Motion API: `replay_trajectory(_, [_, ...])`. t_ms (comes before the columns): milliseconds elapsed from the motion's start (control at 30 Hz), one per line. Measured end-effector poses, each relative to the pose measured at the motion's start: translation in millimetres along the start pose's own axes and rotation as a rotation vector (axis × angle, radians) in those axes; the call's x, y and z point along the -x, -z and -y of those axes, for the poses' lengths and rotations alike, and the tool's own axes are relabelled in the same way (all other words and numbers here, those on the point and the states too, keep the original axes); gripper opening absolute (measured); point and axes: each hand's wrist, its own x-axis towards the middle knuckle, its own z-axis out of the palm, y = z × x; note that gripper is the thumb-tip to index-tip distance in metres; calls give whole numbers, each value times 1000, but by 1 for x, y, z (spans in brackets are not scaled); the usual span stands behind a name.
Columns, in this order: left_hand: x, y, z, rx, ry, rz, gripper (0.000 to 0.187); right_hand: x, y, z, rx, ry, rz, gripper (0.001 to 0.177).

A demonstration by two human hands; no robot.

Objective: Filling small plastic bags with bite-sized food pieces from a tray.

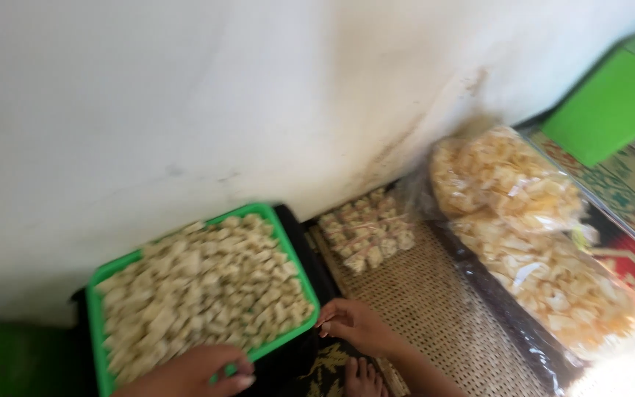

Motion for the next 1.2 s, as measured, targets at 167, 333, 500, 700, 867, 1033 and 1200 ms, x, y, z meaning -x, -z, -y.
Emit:
replay_trajectory(167, [26,18,-76,-281,293,129,39,-8,-29,72,1410,-55,-30,33])
replay_trajectory(333, [49,29,-76,-330,329,26,43,-12,-88,152,1539,-127,258,37])
replay_trajectory(500, [121,45,-113,-441,351,-225,40,-22,-202,184,1636,55,591,46])
replay_trajectory(700, [249,-38,-13,289,-66,-865,31,10,-360,157,1468,434,780,16])
replay_trajectory(867, [319,-185,173,290,779,-1364,39,46,-436,129,1383,427,1025,21])
replay_trajectory(1033, [359,-312,298,296,1024,-1606,23,83,-463,104,1505,611,1281,17])
replay_trajectory(1200, [366,-285,296,276,1159,-1495,20,93,-467,68,1534,988,1413,22])
